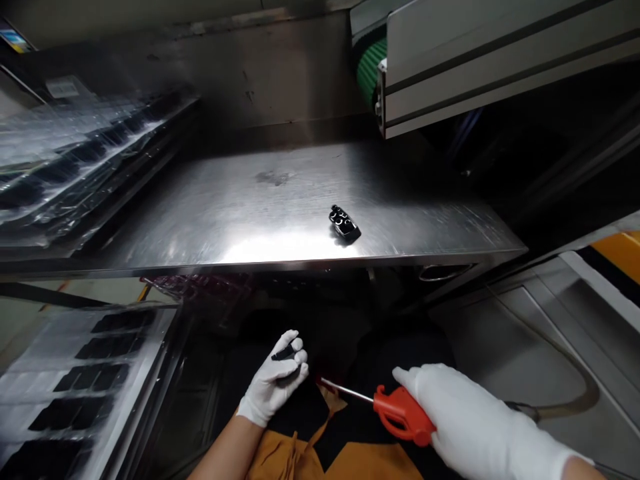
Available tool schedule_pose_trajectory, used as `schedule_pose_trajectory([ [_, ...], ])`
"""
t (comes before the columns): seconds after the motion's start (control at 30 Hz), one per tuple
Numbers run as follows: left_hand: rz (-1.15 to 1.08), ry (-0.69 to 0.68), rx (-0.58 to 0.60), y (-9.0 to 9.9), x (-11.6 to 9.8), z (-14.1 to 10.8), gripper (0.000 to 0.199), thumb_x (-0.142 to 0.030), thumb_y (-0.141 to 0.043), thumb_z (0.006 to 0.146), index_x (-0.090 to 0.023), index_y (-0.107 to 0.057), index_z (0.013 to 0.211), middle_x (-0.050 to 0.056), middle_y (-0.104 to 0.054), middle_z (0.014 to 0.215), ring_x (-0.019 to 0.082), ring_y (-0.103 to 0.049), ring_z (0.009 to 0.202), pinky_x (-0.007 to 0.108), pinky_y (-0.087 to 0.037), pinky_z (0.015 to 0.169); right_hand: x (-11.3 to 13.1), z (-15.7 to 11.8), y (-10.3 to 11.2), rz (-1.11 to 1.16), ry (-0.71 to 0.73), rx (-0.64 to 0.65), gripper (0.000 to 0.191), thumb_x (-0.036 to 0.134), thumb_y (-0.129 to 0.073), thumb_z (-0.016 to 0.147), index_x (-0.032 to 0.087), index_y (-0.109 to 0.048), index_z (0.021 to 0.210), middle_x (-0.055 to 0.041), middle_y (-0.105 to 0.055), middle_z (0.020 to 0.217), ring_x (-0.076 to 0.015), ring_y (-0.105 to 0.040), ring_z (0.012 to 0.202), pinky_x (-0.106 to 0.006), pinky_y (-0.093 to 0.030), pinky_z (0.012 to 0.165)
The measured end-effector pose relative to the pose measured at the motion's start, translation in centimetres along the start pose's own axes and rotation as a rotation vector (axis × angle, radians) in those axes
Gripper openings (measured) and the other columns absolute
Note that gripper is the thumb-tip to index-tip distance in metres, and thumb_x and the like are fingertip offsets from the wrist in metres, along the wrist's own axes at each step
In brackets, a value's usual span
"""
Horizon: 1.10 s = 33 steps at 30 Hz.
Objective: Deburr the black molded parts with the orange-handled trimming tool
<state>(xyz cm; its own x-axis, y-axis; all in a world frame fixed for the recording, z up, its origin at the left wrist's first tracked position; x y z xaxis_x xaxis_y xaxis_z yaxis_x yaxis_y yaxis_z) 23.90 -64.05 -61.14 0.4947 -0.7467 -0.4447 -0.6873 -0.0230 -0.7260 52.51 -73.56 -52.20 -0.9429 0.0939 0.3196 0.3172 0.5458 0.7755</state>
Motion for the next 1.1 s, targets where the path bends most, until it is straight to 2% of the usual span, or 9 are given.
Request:
schedule_pose_trajectory([
  [0.23, -0.195, 0.068, 0.106, -3.3, 0.8, -2.3, 0.063, 0.004, -0.073, 0.054, -0.025, -0.059, 0.108, 0.0, -0.054, 0.107, 0.01, -0.056, 0.091, 0.027, -0.049, 0.09, 0.0, -0.1, -2.6, 0.045, 0.134, -0.011, 0.066, 0.014, -0.05, 0.072, 0.026, -0.049, 0.137, -0.009, -0.06, 0.127, -0.0285, -0.055, 0.117, -0.043, -0.04, 0.107],
  [0.43, -0.098, 0.085, -0.049, -5.5, 0.0, -4.4, 0.062, -0.003, -0.08, 0.058, -0.024, -0.057, 0.112, 0.003, -0.058, 0.109, 0.023, -0.06, 0.111, 0.035, -0.046, 0.1, -1.7, -0.9, -3.2, 0.055, 0.144, -0.064, 0.067, 0.02, -0.056, 0.074, 0.029, -0.046, 0.139, -0.0061, -0.054, 0.136, -0.0314, -0.048, 0.126, -0.043, -0.038, 0.11],
  [0.53, 0.056, 0.08, -0.114, -6.3, -0.2, -5.0, 0.059, -0.011, -0.08, 0.063, -0.025, -0.053, 0.114, 0.005, -0.057, 0.113, 0.028, -0.063, 0.106, 0.035, -0.055, 0.084, -2.9, -1.4, -4.3, 0.015, 0.16, -0.091, 0.067, 0.022, -0.056, 0.076, 0.033, -0.043, 0.14, -0.0035, -0.051, 0.14, -0.0324, -0.045, 0.129, -0.043, -0.038, 0.11],
  [0.6, 0.175, 0.046, -0.129, -6.5, -0.1, -5.1, 0.055, -0.015, -0.079, 0.066, -0.023, -0.052, 0.113, 0.007, -0.058, 0.111, 0.025, -0.068, 0.087, 0.027, -0.054, 0.061, -3.5, -1.7, -4.9, -0.019, 0.171, -0.119, 0.066, 0.023, -0.053, 0.079, 0.036, -0.039, 0.142, -0.0016, -0.047, 0.143, -0.0312, -0.043, 0.131, -0.045, -0.039, 0.11],
  [0.67, 0.277, 0.007, -0.133, -6.4, 0.0, -4.9, 0.049, -0.019, -0.076, 0.067, -0.02, -0.053, 0.11, 0.01, -0.061, 0.11, 0.015, -0.064, 0.061, 0.018, -0.039, 0.041, -3.9, -1.9, -5.2, -0.043, 0.183, -0.145, 0.067, 0.022, -0.05, 0.081, 0.038, -0.034, 0.144, -0.0006, -0.045, 0.145, -0.0299, -0.042, 0.132, -0.046, -0.039, 0.11],
  [0.73, 0.342, -0.019, -0.123, -6.1, 0.2, -4.6, 0.041, -0.018, -0.072, 0.068, -0.017, -0.056, 0.105, 0.011, -0.063, 0.106, 0.006, -0.052, 0.045, 0.018, -0.023, 0.035, -3.9, -2.0, -5.2, -0.057, 0.192, -0.151, 0.068, 0.021, -0.05, 0.081, 0.038, -0.033, 0.144, -0.0004, -0.044, 0.146, -0.0297, -0.042, 0.132, -0.047, -0.039, 0.11],
  [0.8, 0.373, -0.049, -0.121, -5.6, 0.3, -4.4, 0.039, -0.014, -0.069, 0.066, -0.016, -0.059, 0.103, 0.009, -0.064, 0.101, 0.003, -0.045, 0.043, 0.019, -0.023, 0.038, -3.9, -1.9, -5.0, -0.062, 0.192, -0.142, 0.07, 0.018, -0.052, 0.079, 0.037, -0.034, 0.144, -0.001, -0.045, 0.145, -0.0311, -0.042, 0.132, -0.047, -0.039, 0.11],
  [0.93, 0.488, -0.124, -0.128, -4.9, 0.2, -4.1, 0.055, -0.009, -0.066, 0.063, -0.021, -0.058, 0.116, 0.005, -0.062, 0.104, 0.006, -0.048, 0.053, 0.023, -0.038, 0.05, -3.6, -1.4, -4.8, -0.045, 0.198, -0.117, 0.073, 0.014, -0.053, 0.074, 0.033, -0.039, 0.143, -0.0022, -0.048, 0.143, -0.0333, -0.042, 0.132, -0.046, -0.037, 0.111],
  [1.1, 1.007, -0.31, -0.126, -3.9, 0.2, -3.6, 0.038, -0.006, -0.058, 0.068, -0.021, -0.064, 0.103, 0.004, -0.063, 0.099, 0.017, -0.058, 0.082, 0.029, -0.046, 0.077, -3.2, -1.0, -5.5, -0.049, 0.238, -0.083, 0.078, 0.01, -0.054, 0.067, 0.031, -0.042, 0.142, -0.0042, -0.052, 0.139, -0.0345, -0.046, 0.128, -0.049, -0.038, 0.11],
])
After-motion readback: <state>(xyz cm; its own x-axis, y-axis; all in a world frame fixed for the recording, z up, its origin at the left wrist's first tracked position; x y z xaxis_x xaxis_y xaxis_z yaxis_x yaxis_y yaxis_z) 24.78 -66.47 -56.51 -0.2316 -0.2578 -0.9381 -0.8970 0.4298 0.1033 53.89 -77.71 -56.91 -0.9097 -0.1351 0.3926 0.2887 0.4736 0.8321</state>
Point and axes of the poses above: each hand's wrist, its own z-axis towards the middle knuckle, its own y-axis out of the back of the hand, x = y × z, the point moved 1 cm from there along z, towards the middle knuckle
